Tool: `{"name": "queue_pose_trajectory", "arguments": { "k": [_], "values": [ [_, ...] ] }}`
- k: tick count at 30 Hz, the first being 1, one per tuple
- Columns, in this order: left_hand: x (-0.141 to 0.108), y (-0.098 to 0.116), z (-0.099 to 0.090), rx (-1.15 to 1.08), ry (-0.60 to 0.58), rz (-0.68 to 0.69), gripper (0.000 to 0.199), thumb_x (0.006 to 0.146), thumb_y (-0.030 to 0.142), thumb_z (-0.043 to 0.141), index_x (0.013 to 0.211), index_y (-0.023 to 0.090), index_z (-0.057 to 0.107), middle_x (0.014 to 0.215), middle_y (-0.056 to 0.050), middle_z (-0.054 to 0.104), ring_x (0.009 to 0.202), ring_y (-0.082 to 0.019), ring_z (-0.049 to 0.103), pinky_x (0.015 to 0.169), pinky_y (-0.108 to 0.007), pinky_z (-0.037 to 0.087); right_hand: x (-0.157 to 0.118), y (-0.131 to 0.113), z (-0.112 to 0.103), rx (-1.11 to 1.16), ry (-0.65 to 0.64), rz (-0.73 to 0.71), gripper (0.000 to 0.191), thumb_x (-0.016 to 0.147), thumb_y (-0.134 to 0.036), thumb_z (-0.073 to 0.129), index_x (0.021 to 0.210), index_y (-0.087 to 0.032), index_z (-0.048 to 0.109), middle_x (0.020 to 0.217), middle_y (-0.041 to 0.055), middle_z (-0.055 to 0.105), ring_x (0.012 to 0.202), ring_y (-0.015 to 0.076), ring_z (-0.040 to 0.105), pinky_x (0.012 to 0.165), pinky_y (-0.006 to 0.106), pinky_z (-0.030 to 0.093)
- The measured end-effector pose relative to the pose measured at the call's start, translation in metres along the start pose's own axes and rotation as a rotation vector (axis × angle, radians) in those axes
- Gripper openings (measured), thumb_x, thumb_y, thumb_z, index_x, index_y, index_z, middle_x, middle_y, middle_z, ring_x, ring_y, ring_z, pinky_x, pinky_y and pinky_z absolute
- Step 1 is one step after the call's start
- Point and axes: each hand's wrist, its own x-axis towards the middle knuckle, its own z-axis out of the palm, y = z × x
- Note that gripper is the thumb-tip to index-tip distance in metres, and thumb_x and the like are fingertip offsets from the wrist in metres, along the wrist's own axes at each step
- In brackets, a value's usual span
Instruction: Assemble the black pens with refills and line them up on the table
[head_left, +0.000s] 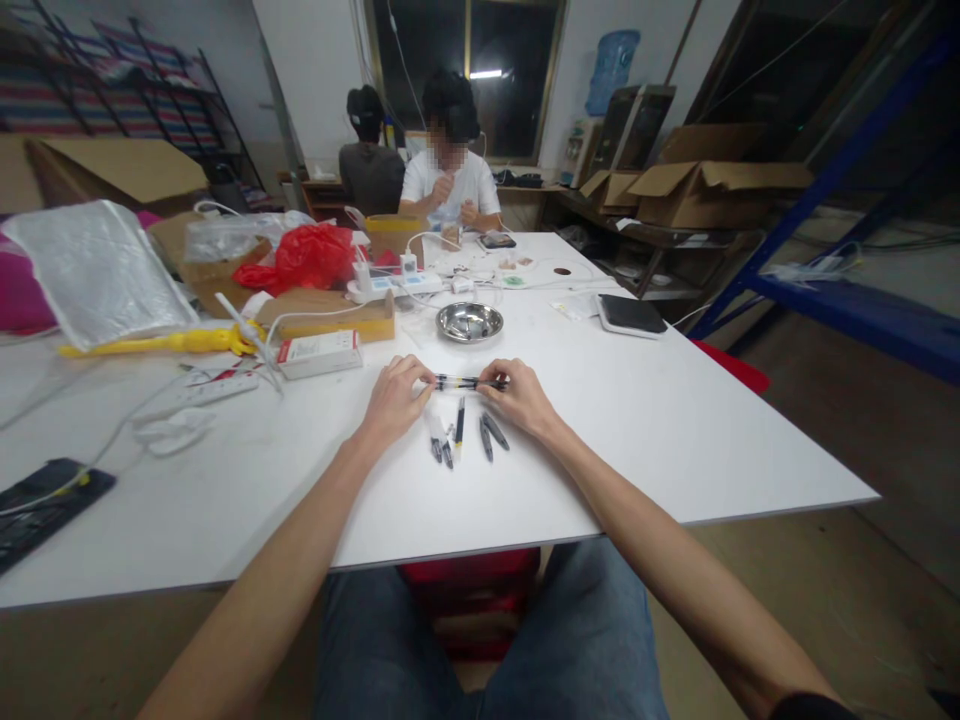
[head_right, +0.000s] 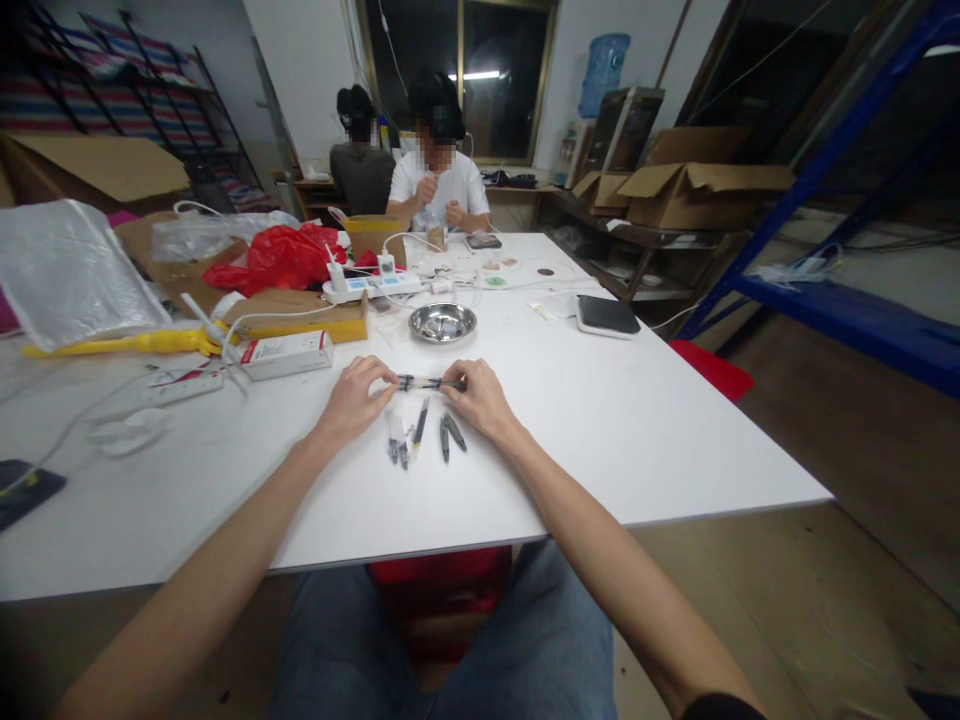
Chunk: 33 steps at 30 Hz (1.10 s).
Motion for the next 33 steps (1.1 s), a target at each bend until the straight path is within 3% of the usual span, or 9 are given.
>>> {"name": "queue_pose_trajectory", "arguments": {
  "k": [6,11,15,19,24,33],
  "values": [
    [-0.001,-0.007,0.000,-0.002,0.011,-0.039,0.012,0.091,0.021,0.057,0.096,0.019,0.068,0.097,-0.006,0.064,0.099,-0.024,0.057,0.093,-0.040,0.046,-0.001,0.001,-0.002,-0.055,-0.017,-0.006,0.008,0.079,-0.012,0.069,0.084,-0.017,0.067,0.084,0.0023,0.068,0.086,0.0197,0.054,0.079,0.031,0.038],
    [-0.004,-0.007,0.002,-0.053,-0.051,-0.011,0.036,0.095,0.028,0.052,0.129,0.021,0.060,0.135,-0.009,0.058,0.126,-0.026,0.052,0.112,-0.045,0.040,-0.003,0.000,0.003,-0.129,-0.048,-0.032,0.008,0.076,-0.011,0.067,0.079,-0.018,0.063,0.083,0.0031,0.063,0.086,0.0206,0.051,0.079,0.031,0.039],
    [-0.005,-0.013,0.002,-0.085,-0.105,-0.030,0.046,0.101,0.037,0.043,0.144,0.024,0.051,0.154,-0.008,0.046,0.142,-0.025,0.042,0.121,-0.047,0.031,-0.003,0.008,0.006,-0.117,0.003,-0.026,0.017,0.075,-0.015,0.069,0.092,-0.018,0.066,0.098,0.0060,0.059,0.096,0.0230,0.052,0.088,0.034,0.041],
    [-0.006,-0.018,0.005,-0.180,-0.179,-0.052,0.048,0.102,0.037,0.037,0.143,0.021,0.053,0.148,-0.009,0.055,0.139,-0.024,0.047,0.121,-0.045,0.033,-0.002,0.015,0.007,-0.066,-0.013,0.022,0.033,0.075,-0.016,0.071,0.108,-0.019,0.065,0.104,0.0065,0.061,0.098,0.0233,0.054,0.090,0.035,0.043],
    [-0.005,-0.016,0.006,-0.208,-0.178,-0.066,0.043,0.098,0.034,0.043,0.136,0.020,0.058,0.132,-0.009,0.066,0.123,-0.024,0.059,0.112,-0.044,0.042,-0.001,0.013,0.007,-0.100,-0.048,-0.003,0.026,0.079,-0.013,0.066,0.104,-0.020,0.066,0.100,0.0052,0.066,0.095,0.0224,0.056,0.089,0.035,0.043],
    [-0.002,-0.016,0.005,-0.107,-0.176,-0.006,0.028,0.093,0.032,0.057,0.115,0.020,0.070,0.114,-0.008,0.070,0.110,-0.025,0.060,0.101,-0.043,0.047,-0.002,0.010,0.009,-0.132,-0.048,-0.040,0.023,0.084,-0.012,0.063,0.105,-0.019,0.067,0.106,0.0068,0.065,0.101,0.0229,0.055,0.094,0.036,0.043]
  ]
}}
